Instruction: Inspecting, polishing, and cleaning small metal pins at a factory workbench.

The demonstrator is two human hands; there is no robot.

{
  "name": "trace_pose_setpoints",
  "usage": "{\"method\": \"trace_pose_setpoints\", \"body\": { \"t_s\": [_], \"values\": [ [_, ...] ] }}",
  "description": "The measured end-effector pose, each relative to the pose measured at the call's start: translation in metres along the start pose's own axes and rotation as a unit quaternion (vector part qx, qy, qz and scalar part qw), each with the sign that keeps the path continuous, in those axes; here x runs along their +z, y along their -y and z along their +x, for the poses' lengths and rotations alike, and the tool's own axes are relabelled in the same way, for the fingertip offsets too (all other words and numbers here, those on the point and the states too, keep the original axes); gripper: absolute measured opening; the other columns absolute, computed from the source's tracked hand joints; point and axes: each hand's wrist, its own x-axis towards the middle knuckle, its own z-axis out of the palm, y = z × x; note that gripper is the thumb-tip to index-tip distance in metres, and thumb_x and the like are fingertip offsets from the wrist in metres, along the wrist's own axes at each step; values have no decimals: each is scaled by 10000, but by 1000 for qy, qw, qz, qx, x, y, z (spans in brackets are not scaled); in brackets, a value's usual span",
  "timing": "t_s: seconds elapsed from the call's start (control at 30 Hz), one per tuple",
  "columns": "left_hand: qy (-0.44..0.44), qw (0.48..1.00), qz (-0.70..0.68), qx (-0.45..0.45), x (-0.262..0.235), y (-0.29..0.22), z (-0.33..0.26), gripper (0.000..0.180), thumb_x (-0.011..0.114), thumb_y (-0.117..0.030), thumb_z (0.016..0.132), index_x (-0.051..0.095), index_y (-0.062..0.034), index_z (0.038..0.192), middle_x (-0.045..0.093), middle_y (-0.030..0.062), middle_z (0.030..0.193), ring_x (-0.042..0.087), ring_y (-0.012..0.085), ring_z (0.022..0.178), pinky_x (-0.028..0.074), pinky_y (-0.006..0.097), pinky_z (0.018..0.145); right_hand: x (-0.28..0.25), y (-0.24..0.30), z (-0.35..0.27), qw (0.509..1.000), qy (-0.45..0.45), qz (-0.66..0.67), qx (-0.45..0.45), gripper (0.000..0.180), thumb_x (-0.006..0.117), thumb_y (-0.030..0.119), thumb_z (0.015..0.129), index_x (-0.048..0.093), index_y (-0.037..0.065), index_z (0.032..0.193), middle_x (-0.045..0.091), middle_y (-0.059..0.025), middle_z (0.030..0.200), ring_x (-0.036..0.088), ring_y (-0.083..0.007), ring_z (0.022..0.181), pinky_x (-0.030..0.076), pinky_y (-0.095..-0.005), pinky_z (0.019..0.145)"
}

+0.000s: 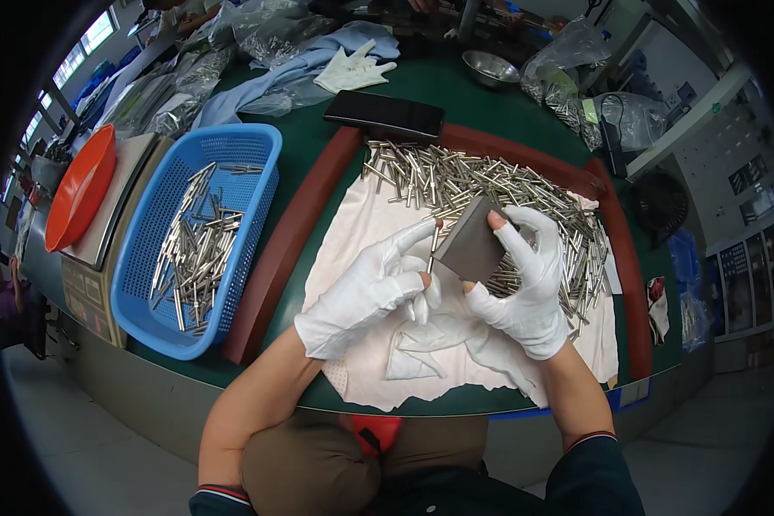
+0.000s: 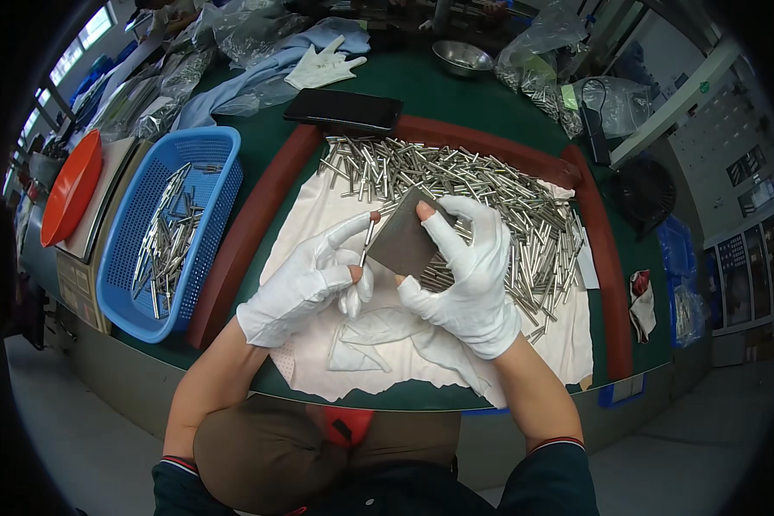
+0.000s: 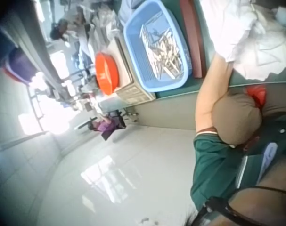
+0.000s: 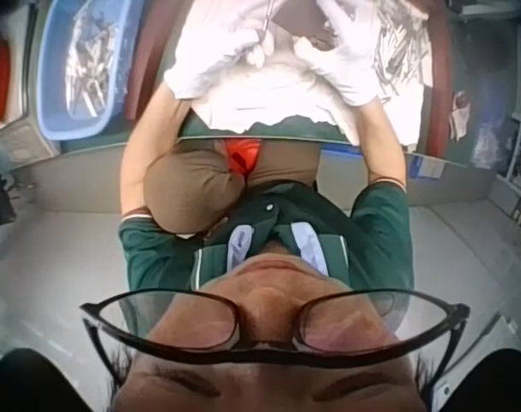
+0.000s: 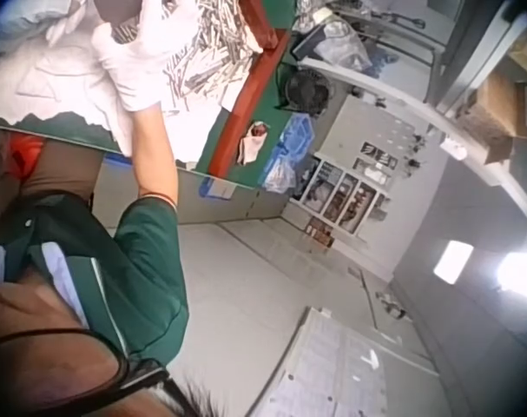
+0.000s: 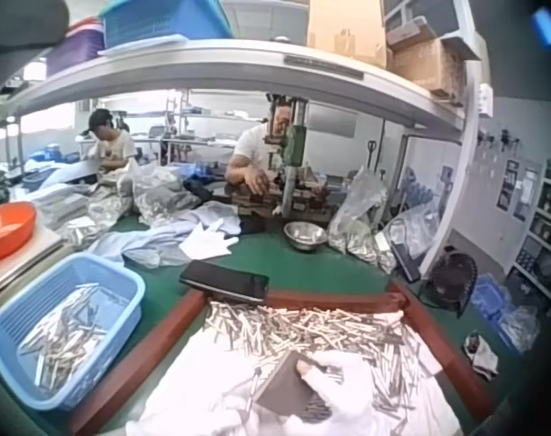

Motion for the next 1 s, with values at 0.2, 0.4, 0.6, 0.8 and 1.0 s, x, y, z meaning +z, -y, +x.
{"method": "trace_pose_setpoints", "body": {
  "t_s": [0.2, 0.4, 0.6, 0.8, 1.0],
  "values": [
    [5, 999, -40, 7, -1, 1, -2, 754, 651, -178, 905, 256, -31, 1530, 632, 51, 798, 597, 93, 660, 449, 210, 614, 1, 1, 0, 1000, -7, 11, 7, 774, 776, 184, 586, 562, 78, 1323, 517, -147, 1195, 534, -281, 987, 443, -391, 839],
    [30, 998, -45, 12, -2, -1, -3, 811, 733, -234, 887, 275, -33, 1526, 626, 30, 809, 592, 83, 703, 449, 208, 630, -3, -1, -1, 999, 5, 28, 20, 761, 778, 200, 594, 570, 72, 1314, 517, -149, 1197, 540, -287, 1007, 448, -393, 852],
    [27, 998, -48, 0, -2, -1, -2, 840, 756, -236, 870, 272, -16, 1520, 635, 36, 799, 606, 97, 692, 469, 222, 615, -7, -1, 0, 999, 19, 35, 16, 729, 783, 191, 621, 573, 44, 1303, 498, -153, 1201, 548, -278, 1018, 482, -373, 854],
    [38, 995, -95, -3, -7, 5, 0, 871, 789, -242, 834, 290, 7, 1503, 651, 49, 796, 616, 107, 664, 481, 219, 568, -6, 0, 0, 999, 22, 32, 22, 718, 781, 207, 625, 581, 41, 1294, 497, -153, 1207, 546, -276, 1018, 481, -373, 856],
    [78, 988, -131, -3, -5, 12, 3, 733, 723, -141, 886, 334, -2, 1491, 649, 24, 813, 648, 99, 673, 504, 207, 587, -5, 5, 2, 998, 5, 52, 35, 754, 761, 229, 555, 601, 88, 1278, 530, -140, 1196, 531, -299, 1016, 414, -412, 857]
  ]
}}
